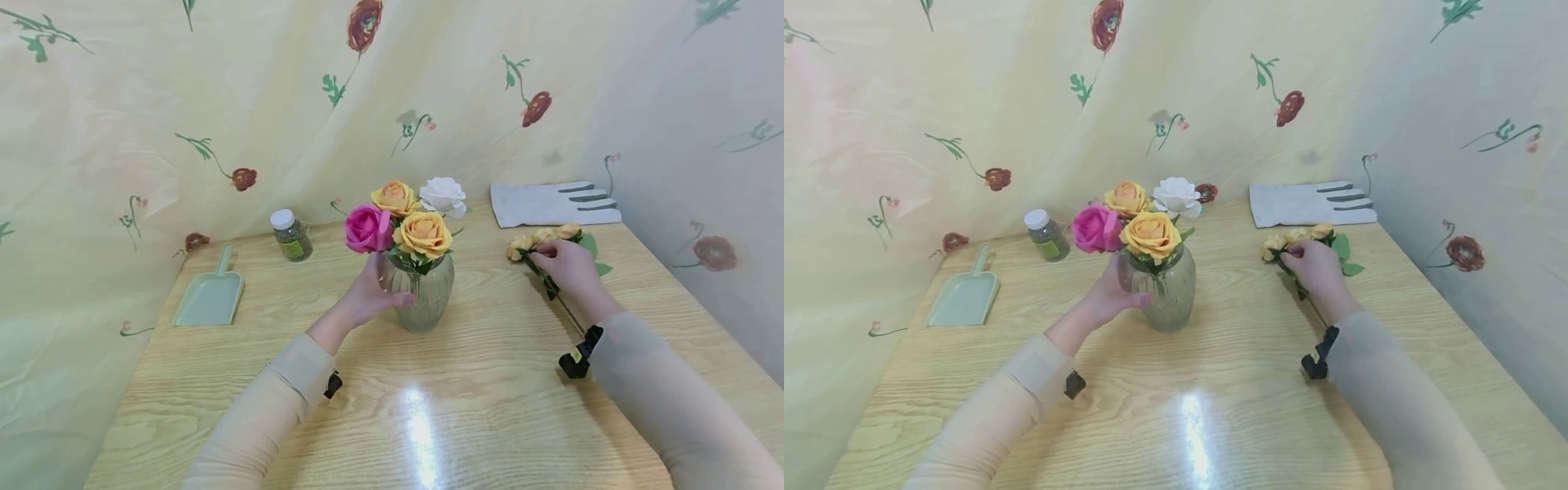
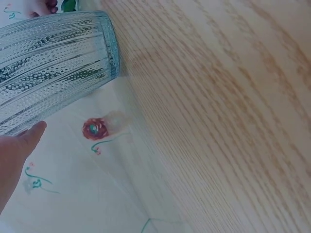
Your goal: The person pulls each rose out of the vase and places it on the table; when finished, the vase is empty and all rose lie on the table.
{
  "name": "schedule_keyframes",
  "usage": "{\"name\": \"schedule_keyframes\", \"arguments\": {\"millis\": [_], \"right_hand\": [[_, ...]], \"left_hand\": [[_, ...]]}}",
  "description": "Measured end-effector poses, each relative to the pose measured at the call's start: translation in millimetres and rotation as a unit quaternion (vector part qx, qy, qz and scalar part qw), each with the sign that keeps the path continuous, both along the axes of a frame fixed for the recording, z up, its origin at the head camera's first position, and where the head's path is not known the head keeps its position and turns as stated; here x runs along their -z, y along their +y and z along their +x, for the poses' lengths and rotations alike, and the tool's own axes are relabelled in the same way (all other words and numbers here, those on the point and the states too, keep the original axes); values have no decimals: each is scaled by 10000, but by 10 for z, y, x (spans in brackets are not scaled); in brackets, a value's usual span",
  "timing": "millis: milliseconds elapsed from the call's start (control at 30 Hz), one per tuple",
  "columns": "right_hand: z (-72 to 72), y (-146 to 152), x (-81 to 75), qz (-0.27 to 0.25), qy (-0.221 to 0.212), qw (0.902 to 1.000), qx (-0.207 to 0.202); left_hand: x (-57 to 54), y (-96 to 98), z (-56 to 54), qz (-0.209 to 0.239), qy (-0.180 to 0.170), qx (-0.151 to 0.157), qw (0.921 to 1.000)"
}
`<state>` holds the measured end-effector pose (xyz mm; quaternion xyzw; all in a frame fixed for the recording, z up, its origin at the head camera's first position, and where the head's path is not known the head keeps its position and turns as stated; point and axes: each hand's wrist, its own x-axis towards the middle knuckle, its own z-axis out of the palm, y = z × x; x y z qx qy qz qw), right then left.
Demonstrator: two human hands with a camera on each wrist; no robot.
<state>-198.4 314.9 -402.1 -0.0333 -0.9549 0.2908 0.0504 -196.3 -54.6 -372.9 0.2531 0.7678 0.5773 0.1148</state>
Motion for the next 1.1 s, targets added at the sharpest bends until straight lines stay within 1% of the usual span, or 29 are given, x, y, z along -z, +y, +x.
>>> {"name": "schedule_keyframes", "arguments": {"millis": [133,300,467,567,667,700,733,767,900,933,967,1000,1100], "right_hand": [[26,-101,-137,-374,81,9992,-130],[22,-325,-300,-1174,42,9925,-326],[32,-552,-438,-1991,45,9791,-412],[45,-668,-499,-2571,67,9648,-541],[47,-778,-537,-3264,92,9422,-747],[48,-817,-547,-3499,88,9331,-825],[51,-859,-560,-3765,83,9218,-917],[50,-902,-569,-4037,102,9092,-1015],[55,-1057,-599,-5044,167,8524,-1371],[59,-1090,-605,-5227,195,8396,-1468],[59,-1120,-609,-5369,223,8290,-1550],[62,-1149,-614,-5491,245,8193,-1630],[60,-1227,-623,-5662,335,8027,-1842]], "left_hand": [[3,-13,2,86,-64,88,9999],[11,-26,3,234,-91,191,9995],[5,-23,-3,262,-118,248,9993],[6,-27,-10,319,-122,314,9989],[12,-30,-14,345,-161,343,9987],[15,-31,-17,340,-161,351,9987],[16,-32,-17,329,-174,339,9987],[17,-33,-19,312,-169,337,9988],[14,-36,-28,237,-233,346,9988],[7,-36,-26,234,-271,356,9987],[-3,-38,-24,231,-305,376,9986],[-18,-38,-19,237,-353,390,9983],[-114,-38,35,227,-412,426,9980]]}}
